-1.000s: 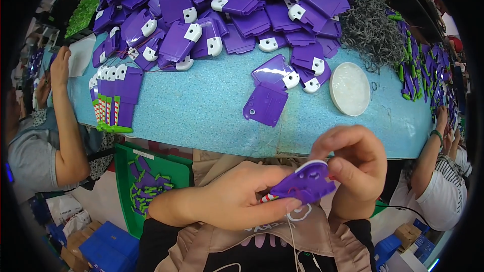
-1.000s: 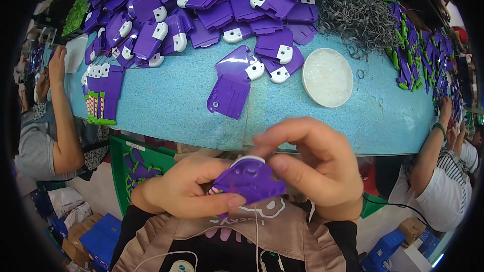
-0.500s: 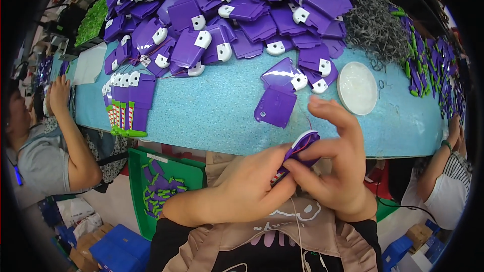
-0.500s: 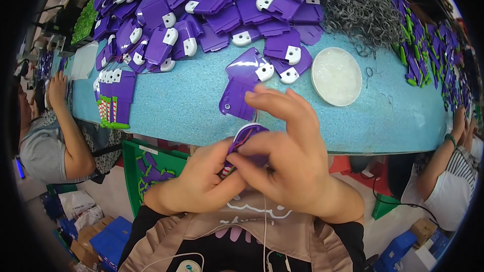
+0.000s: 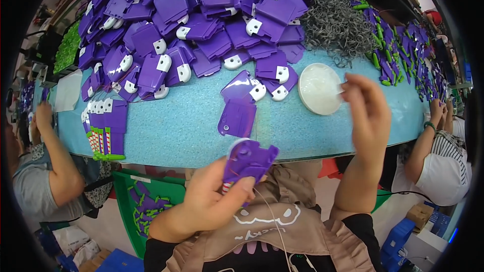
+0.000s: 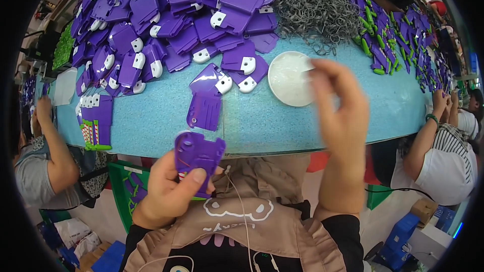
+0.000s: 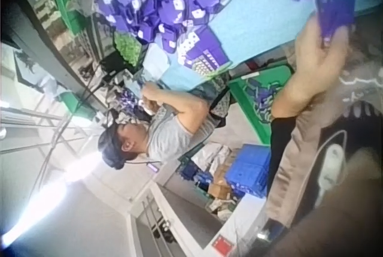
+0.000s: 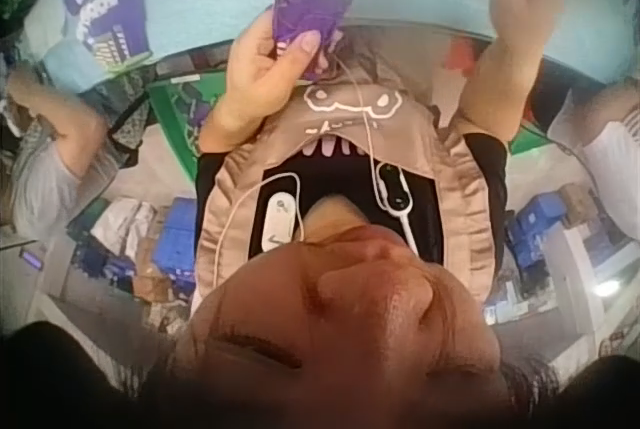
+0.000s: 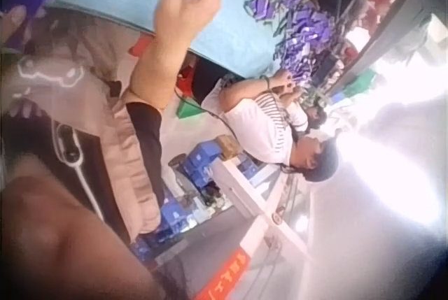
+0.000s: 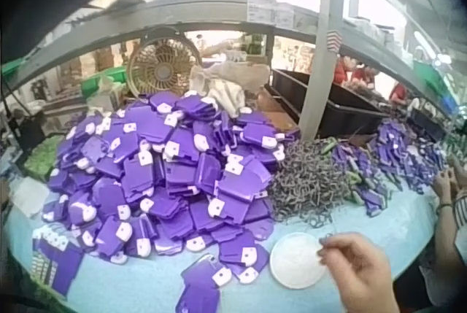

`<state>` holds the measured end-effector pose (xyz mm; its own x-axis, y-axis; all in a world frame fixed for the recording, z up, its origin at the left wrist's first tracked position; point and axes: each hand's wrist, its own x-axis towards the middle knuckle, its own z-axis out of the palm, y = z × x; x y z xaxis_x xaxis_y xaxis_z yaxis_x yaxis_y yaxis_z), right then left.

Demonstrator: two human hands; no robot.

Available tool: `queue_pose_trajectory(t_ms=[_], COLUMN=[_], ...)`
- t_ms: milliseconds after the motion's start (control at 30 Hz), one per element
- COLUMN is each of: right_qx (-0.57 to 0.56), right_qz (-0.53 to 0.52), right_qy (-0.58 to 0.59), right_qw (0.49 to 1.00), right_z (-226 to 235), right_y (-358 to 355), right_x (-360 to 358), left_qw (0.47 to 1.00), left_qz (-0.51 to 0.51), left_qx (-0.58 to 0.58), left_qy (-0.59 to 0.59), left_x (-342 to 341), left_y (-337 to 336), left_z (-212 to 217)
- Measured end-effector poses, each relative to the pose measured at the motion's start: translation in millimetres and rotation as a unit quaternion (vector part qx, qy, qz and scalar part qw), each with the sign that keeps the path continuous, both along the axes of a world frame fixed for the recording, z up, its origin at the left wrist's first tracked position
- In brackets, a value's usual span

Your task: The person assembles toy components by hand, inserting internal mechanism parts and strings into plastic housing pieces and snapping the casings together.

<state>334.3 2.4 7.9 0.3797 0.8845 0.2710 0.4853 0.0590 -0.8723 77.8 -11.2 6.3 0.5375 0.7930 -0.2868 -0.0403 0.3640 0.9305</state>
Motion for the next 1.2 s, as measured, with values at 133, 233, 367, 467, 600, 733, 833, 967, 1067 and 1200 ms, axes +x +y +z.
queue_pose_trajectory(t_ms=[133,233,367,467,600,733,833,967,1067,1200], right_qx=[-0.293,-0.277,-0.039,0.024,0.083,0.059,0.020,0.067,0.049,0.042], right_qz=[-0.091,-0.084,0.001,-0.018,-0.020,0.183,0.257,0.263,0.263,0.267], right_qy=[-0.299,-0.319,0.113,-0.063,-0.010,0.111,0.056,-0.064,-0.050,-0.030], right_qw=[0.904,0.903,0.993,0.998,0.996,0.975,0.964,0.960,0.962,0.962], right_z=[-21,-23,-33,-47,-27,-14,-12,-10,-10,-7], right_y=[26,11,7,13,-3,-16,-15,-8,-9,-8], right_x=[80,85,71,60,37,-13,-35,-44,-45,-40], left_qw=[0.998,0.997,0.997,0.997,0.996,0.990,0.993,0.996,0.996,0.996], left_qz=[0.037,0.034,0.030,0.018,0.019,-0.111,-0.102,-0.083,-0.072,-0.062], left_qx=[-0.042,-0.059,-0.066,-0.076,-0.087,-0.091,-0.059,-0.015,-0.050,-0.056], left_qy=[-0.040,-0.035,-0.040,-0.029,-0.008,0.004,0.009,-0.003,-0.012,-0.019], left_x=[-1,-2,3,8,8,19,26,19,16,13], left_y=[-1,2,3,7,6,11,9,8,6,10], left_z=[-8,-4,-7,-5,-8,-17,-18,-23,-21,-18])
